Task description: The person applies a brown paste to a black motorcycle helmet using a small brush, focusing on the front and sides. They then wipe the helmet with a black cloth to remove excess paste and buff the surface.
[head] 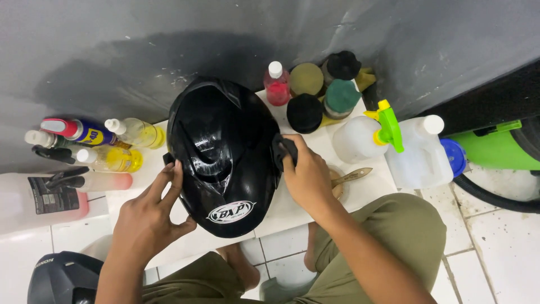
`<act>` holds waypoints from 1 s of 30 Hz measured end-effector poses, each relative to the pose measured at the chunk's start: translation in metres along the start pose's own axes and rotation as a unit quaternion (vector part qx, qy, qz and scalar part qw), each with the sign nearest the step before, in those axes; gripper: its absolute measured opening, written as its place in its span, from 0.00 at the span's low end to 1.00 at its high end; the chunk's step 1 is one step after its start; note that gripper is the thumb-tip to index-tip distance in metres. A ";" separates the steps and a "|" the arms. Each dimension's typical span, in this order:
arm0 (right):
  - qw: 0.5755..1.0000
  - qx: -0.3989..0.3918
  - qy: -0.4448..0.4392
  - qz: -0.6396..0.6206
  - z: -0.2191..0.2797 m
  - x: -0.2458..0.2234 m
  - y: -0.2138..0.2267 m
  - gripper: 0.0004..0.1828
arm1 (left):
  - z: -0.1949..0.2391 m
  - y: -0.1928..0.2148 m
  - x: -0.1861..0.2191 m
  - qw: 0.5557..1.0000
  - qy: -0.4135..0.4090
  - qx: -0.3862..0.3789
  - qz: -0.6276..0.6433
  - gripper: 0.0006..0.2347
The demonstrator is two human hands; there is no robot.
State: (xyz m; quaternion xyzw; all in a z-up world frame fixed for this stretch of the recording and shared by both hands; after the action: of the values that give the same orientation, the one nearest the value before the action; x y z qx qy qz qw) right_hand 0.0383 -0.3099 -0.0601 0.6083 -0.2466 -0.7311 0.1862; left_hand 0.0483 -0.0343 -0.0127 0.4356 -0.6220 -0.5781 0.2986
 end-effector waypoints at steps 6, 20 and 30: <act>0.970 0.067 0.143 -0.186 -0.045 0.027 -0.013 0.23 | -0.003 0.000 0.000 1.000 0.010 -0.006 0.002 0.43; 0.985 0.084 0.082 -0.125 -0.045 0.037 -0.019 0.27 | -0.002 -0.001 0.000 1.000 0.006 -0.014 -0.002 0.42; 0.992 0.059 0.009 -0.109 -0.028 0.024 -0.009 0.19 | 0.001 -0.004 -0.002 1.000 -0.009 -0.023 -0.007 0.43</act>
State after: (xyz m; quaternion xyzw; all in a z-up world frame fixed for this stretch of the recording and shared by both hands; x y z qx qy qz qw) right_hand 0.0615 -0.3200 -0.0889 0.6477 -0.2205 -0.7258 0.0714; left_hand 0.0494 -0.0320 -0.0167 0.4275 -0.6083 -0.5981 0.2993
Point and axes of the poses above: each hand's wrist, its own z-axis away from the middle knuckle, its own y-axis out of the back of the hand, x = y × z, the point moved 6 cm from there along -z, towards the middle knuckle, and after that the axes turned 13 degrees about y, right-handed, at the moved point
